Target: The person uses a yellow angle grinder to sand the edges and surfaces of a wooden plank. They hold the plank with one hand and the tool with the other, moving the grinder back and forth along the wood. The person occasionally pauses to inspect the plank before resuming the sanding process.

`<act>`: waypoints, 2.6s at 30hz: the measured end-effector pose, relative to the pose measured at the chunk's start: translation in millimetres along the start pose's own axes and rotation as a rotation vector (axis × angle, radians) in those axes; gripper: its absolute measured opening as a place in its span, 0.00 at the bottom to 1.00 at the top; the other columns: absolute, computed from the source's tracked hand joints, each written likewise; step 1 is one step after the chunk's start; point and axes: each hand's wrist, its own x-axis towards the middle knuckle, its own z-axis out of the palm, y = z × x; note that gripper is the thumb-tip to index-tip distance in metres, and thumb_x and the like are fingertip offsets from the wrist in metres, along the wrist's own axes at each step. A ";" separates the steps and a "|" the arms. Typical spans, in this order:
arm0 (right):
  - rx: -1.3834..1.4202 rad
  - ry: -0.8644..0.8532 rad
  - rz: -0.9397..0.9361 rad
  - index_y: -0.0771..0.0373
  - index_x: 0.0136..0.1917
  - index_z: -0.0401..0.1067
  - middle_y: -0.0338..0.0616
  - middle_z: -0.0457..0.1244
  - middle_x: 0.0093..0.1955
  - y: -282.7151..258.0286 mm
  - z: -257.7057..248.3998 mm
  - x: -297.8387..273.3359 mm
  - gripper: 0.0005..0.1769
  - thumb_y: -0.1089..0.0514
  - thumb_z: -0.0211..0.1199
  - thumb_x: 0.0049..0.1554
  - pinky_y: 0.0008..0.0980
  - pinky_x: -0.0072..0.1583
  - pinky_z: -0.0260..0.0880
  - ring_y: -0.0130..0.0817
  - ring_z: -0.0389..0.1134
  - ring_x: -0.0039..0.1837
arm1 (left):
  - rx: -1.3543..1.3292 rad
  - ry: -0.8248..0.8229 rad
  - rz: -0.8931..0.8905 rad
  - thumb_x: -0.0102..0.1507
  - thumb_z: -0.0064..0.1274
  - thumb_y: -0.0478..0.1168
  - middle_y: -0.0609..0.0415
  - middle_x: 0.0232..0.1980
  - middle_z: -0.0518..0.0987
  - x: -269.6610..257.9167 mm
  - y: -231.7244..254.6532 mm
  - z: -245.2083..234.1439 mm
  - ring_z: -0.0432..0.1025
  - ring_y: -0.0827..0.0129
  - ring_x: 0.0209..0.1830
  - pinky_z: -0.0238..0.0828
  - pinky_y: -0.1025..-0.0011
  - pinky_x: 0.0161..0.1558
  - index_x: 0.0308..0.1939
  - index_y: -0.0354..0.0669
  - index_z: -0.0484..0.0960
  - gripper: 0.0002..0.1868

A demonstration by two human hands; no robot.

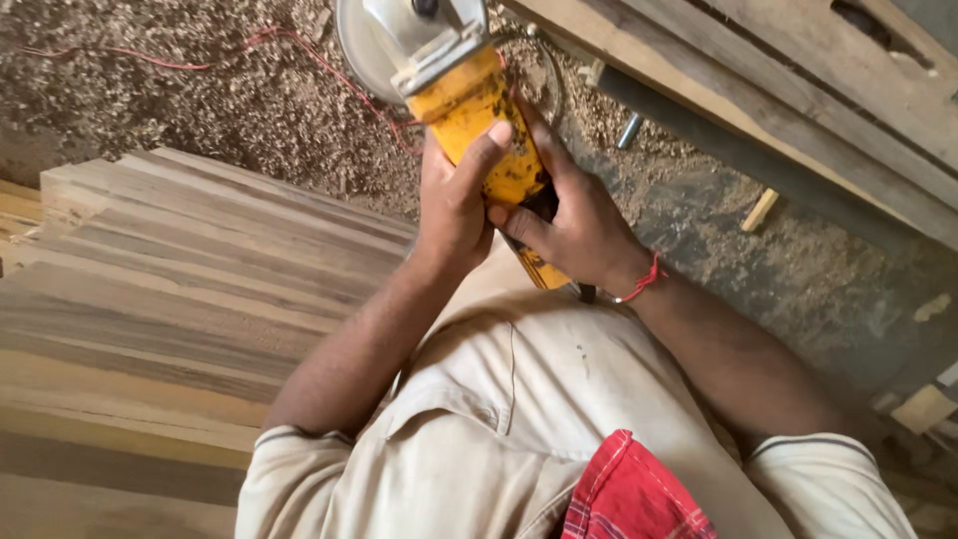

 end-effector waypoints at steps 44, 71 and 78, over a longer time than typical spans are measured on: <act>-0.094 0.046 0.091 0.54 0.87 0.31 0.56 0.57 0.81 11.8 6.8 14.2 0.56 0.54 0.67 0.60 0.44 0.73 0.71 0.50 0.66 0.76 | 0.067 -0.072 -0.124 0.63 0.62 0.40 0.48 0.53 0.76 28.1 11.7 -13.0 0.76 0.60 0.54 0.80 0.59 0.58 0.62 0.38 0.65 0.29; -0.094 0.033 0.005 0.55 0.87 0.30 0.59 0.55 0.81 15.1 21.6 44.9 0.56 0.50 0.67 0.63 0.44 0.73 0.69 0.52 0.65 0.76 | 0.169 -0.139 -0.141 0.66 0.60 0.42 0.44 0.57 0.76 44.3 36.3 -44.1 0.76 0.58 0.58 0.80 0.58 0.62 0.64 0.36 0.66 0.28; -0.060 0.001 -0.226 0.53 0.86 0.29 0.59 0.49 0.85 -1.7 20.1 51.4 0.51 0.47 0.65 0.71 0.44 0.78 0.68 0.53 0.62 0.82 | 0.031 -0.091 -0.099 0.69 0.58 0.35 0.46 0.56 0.75 34.1 58.2 -31.0 0.75 0.60 0.58 0.78 0.58 0.63 0.61 0.37 0.67 0.21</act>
